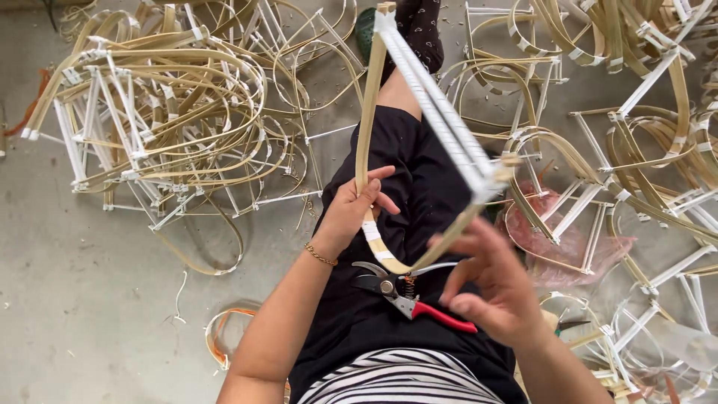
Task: Trimming and assembling wooden/bamboo components for frames or furniture parts.
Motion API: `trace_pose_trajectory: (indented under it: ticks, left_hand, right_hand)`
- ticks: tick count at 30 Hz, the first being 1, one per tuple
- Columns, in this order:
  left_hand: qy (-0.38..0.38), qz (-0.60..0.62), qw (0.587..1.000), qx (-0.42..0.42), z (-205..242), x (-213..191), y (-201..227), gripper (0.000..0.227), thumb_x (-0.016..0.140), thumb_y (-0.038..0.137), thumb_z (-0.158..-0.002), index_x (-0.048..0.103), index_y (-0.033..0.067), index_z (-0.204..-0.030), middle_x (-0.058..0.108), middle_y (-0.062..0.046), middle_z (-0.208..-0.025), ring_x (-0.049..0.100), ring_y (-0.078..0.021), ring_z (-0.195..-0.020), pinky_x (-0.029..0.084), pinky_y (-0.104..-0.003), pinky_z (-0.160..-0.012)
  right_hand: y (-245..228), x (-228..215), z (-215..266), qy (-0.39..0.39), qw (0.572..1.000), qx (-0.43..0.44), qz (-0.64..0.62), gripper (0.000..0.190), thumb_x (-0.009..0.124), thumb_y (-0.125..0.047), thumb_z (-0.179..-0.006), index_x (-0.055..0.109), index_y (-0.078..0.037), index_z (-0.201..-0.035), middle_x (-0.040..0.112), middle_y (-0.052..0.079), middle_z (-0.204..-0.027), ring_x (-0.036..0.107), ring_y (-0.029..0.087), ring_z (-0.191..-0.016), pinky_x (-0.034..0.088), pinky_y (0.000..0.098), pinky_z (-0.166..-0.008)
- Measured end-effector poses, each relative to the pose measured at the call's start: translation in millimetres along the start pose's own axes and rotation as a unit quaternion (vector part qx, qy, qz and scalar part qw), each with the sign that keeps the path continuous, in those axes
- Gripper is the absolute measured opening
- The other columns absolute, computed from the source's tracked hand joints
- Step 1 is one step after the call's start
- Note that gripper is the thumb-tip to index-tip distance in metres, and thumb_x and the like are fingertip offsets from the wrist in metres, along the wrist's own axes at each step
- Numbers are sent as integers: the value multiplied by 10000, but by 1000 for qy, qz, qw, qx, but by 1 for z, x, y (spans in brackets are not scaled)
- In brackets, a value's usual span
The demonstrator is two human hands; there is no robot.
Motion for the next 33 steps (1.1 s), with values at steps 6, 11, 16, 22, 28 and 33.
trace_pose_trajectory:
  ticks: [6,11,16,22,28,33]
  left_hand:
    - [245,-174,927,225,31,-1,35,328,488,212,-1149,589,36,-1406,630,-4,-769,569,-50,-674,448,-212,-618]
    - [225,-358,821,385,66,32,85,365,523,32,-1077,533,44,-1442,633,-32,-810,622,-129,-698,511,-278,-678]
    - [169,-463,739,459,77,57,97,427,616,-27,-1005,534,42,-1418,534,-71,-757,528,-231,-634,439,-368,-629]
    - [143,-498,735,439,80,58,90,395,613,13,-1008,552,26,-1398,521,-65,-715,520,-232,-596,429,-380,-584]
    - [237,-429,866,95,73,17,37,319,572,189,-1061,635,105,-1362,593,-130,-633,598,-231,-518,455,-373,-541]
    - [190,-367,902,123,56,16,47,389,644,237,-991,593,47,-1327,770,-89,-903,765,-208,-787,582,-331,-711]
  right_hand:
    - [56,-12,5,-13,998,56,-19,381,703,-9,-1014,593,32,-1378,673,176,-1187,722,207,-999,610,332,-891]
    - [65,-33,-7,85,995,46,23,205,603,-34,-1066,608,23,-1263,677,145,-1233,713,180,-1042,610,335,-942]
    - [60,-34,-14,105,993,42,27,258,590,-61,-1044,597,13,-1291,626,111,-1278,704,174,-1023,593,322,-914]
    - [74,-47,-13,101,988,101,-56,272,549,-65,-1062,574,28,-1317,656,141,-1228,701,161,-985,599,333,-907]
    - [63,-82,-5,139,962,65,-228,464,591,-82,-1029,479,-77,-1480,661,130,-1189,634,120,-765,555,301,-688]
    - [70,-79,3,55,976,109,-182,479,615,-85,-1019,499,-11,-1478,593,78,-960,531,80,-662,529,298,-617]
Point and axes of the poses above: each hand's wrist, its own z-axis away from the middle knuckle, its own x-axis out of the palm, y = z × x, the point moved 4 cm from there along -z, towards the middle knuckle
